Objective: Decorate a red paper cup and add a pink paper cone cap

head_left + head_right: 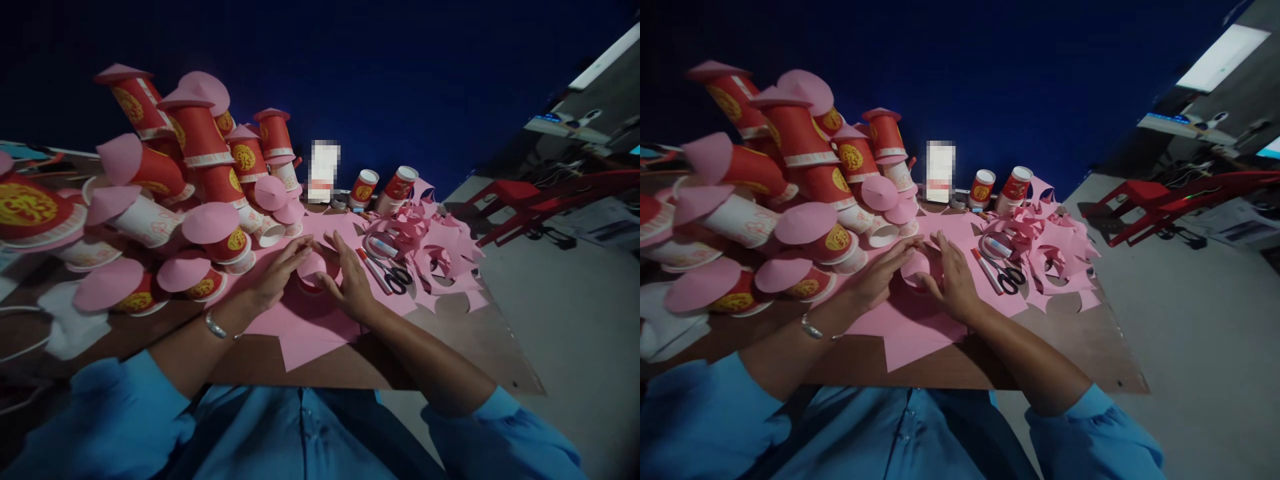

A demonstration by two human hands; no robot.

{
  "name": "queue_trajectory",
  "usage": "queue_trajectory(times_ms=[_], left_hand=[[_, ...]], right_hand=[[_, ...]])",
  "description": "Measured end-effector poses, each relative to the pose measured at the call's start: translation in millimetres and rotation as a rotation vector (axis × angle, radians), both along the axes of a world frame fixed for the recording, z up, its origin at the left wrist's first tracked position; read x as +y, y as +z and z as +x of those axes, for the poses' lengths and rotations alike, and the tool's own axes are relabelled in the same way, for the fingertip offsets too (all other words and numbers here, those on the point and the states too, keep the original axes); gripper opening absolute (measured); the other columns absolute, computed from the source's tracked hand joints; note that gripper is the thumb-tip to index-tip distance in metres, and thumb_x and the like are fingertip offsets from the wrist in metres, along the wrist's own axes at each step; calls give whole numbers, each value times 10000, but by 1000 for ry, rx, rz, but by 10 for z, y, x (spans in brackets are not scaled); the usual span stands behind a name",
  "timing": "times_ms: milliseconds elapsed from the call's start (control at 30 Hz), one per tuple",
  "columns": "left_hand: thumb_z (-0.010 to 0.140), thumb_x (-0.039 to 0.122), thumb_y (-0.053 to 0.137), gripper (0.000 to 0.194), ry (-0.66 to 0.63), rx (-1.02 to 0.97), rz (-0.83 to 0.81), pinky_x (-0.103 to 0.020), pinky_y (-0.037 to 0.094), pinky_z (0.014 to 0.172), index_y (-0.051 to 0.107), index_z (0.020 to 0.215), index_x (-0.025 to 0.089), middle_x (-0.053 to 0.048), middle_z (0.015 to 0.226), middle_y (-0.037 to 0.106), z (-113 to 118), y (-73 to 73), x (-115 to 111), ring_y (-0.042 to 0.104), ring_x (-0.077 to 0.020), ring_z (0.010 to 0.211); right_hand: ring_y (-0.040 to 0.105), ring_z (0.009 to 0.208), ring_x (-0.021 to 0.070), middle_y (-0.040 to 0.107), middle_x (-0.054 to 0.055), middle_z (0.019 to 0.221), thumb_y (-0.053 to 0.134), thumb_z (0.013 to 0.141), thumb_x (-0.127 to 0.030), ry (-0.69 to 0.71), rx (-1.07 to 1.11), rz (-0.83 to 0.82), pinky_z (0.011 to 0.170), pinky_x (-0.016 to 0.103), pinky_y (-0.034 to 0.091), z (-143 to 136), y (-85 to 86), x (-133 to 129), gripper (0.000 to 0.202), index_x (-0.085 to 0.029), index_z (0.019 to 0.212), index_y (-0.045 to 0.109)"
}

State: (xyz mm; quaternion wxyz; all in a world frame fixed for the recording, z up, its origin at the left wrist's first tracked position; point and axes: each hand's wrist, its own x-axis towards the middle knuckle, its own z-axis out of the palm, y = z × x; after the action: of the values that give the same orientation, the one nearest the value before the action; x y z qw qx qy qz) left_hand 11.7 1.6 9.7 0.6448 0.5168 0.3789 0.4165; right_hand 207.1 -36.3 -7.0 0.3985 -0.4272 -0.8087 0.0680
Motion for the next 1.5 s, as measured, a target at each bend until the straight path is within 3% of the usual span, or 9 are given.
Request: queue_trajectory(times_ms=[400, 633, 867, 1067, 1367, 1500], left_hand=[[942, 469, 688, 406, 7, 26, 12, -410, 325, 1254, 657, 1303, 287, -39, 1508, 650, -64, -9, -47, 467, -284, 1510], [926, 484, 677, 413, 18, 83, 66, -411, 390, 1208, 625, 1281, 279, -56, 1436, 676, -59, -52, -39, 542, -273, 1426], [897, 472, 711, 413, 30, 66, 66, -421, 381, 1217, 632, 1250, 272, -56, 1402, 665, -44, -10, -61, 543, -275, 1409], [885, 495, 706, 468, 23, 88, 37, -408, 379, 1208, 620, 1289, 274, -57, 1419, 655, -45, 3, -68, 521, -280, 1430], [939, 492, 665, 373, 36, 70, 60, -433, 348, 1250, 651, 1241, 273, -56, 1395, 683, -29, 2, -60, 514, -282, 1454], [920, 466, 679, 396, 36, 82, 50, -444, 359, 1245, 646, 1263, 272, -55, 1395, 684, -14, 0, -57, 516, -293, 1455]], right_hand=[[463, 1571, 294, 637, 158, 1546, 563, 1093, -439, 188, 27, -77, 1242, 583, 441, 88, 144, 61, 868, -287, 1733, -3], [520, 1530, 319, 525, 173, 1647, 582, 1078, -451, 137, 29, -56, 1237, 584, 456, 89, 158, 29, 854, -308, 1733, 53], [490, 1552, 324, 549, 191, 1622, 618, 1062, -462, 89, 26, -23, 1241, 604, 441, 79, 139, -33, 909, -282, 1731, 31], [487, 1555, 303, 660, 160, 1520, 645, 1058, -398, 105, 40, -18, 1234, 613, 443, 29, 119, -61, 954, -261, 1732, -17], [484, 1555, 321, 554, 181, 1619, 651, 1045, -475, 59, 83, -49, 1239, 601, 455, 45, 80, -73, 930, -301, 1734, 52], [486, 1555, 313, 636, 165, 1542, 634, 1057, -449, 82, 77, -53, 1240, 608, 449, 43, 78, -66, 928, -286, 1735, 21]])
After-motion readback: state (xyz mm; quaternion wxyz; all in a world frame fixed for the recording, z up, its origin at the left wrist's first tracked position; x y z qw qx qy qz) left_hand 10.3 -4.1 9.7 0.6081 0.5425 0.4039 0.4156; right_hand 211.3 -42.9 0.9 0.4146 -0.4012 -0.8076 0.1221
